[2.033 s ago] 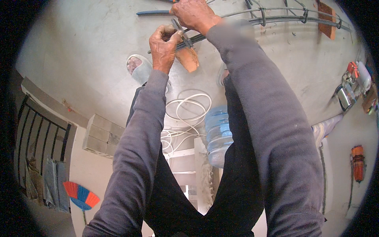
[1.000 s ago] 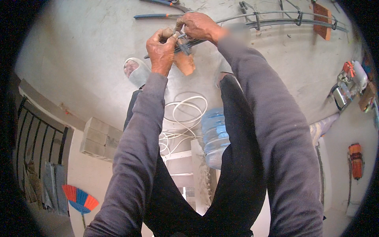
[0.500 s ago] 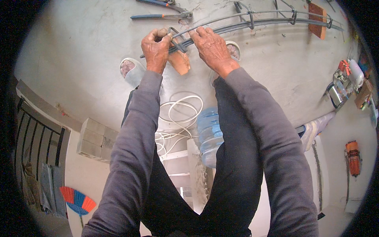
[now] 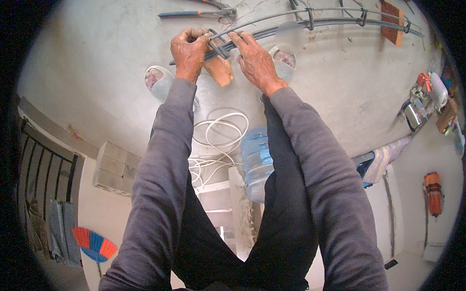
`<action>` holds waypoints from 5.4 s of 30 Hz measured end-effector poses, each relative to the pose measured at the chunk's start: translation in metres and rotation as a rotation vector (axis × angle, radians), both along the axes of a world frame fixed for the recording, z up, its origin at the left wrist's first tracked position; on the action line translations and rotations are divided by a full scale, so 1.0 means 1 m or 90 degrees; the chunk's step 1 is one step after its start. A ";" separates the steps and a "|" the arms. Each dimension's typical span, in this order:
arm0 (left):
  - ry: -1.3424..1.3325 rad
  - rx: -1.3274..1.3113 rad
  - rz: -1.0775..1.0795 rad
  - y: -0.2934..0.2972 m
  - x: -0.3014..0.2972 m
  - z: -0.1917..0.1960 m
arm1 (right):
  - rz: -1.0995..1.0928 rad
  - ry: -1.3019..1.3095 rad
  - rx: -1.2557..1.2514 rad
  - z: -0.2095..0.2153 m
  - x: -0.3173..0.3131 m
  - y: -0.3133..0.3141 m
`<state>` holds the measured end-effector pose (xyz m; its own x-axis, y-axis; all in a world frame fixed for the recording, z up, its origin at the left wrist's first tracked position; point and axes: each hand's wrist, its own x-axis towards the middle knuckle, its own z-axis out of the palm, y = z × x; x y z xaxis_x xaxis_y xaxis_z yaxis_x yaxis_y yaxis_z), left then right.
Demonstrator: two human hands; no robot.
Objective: The person assembles a metal frame by arranging metal rods on bricks and securing them with wire. They use pliers to bend and twist the wire around the rods to hold the structure together.
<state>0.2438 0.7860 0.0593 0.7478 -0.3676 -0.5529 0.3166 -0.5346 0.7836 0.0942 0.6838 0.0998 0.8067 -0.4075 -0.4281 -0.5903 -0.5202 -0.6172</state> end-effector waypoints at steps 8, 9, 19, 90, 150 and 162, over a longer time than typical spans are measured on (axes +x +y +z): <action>-0.040 0.062 -0.120 0.000 0.004 0.001 | 0.154 0.118 -0.180 0.005 0.012 -0.008; -0.047 0.063 -0.124 0.000 0.004 0.002 | 0.159 0.104 -0.193 0.004 0.013 -0.010; 0.024 0.050 -0.010 -0.004 0.005 0.002 | 0.189 0.012 -0.176 0.005 0.013 -0.043; -0.196 0.001 -0.236 0.019 0.001 0.012 | 0.034 0.217 0.009 -0.005 0.086 -0.013; -0.227 -0.028 -0.091 0.013 -0.009 0.004 | -0.248 0.311 0.487 0.029 0.126 -0.028; -0.248 -0.068 -0.057 0.003 -0.007 0.008 | -0.621 0.012 1.004 -0.024 0.103 -0.020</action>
<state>0.2364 0.7892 0.0676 0.8557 -0.4812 -0.1902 -0.0584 -0.4551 0.8885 0.1973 0.6635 0.0762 0.5511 0.0681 -0.8317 -0.3023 0.9453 -0.1228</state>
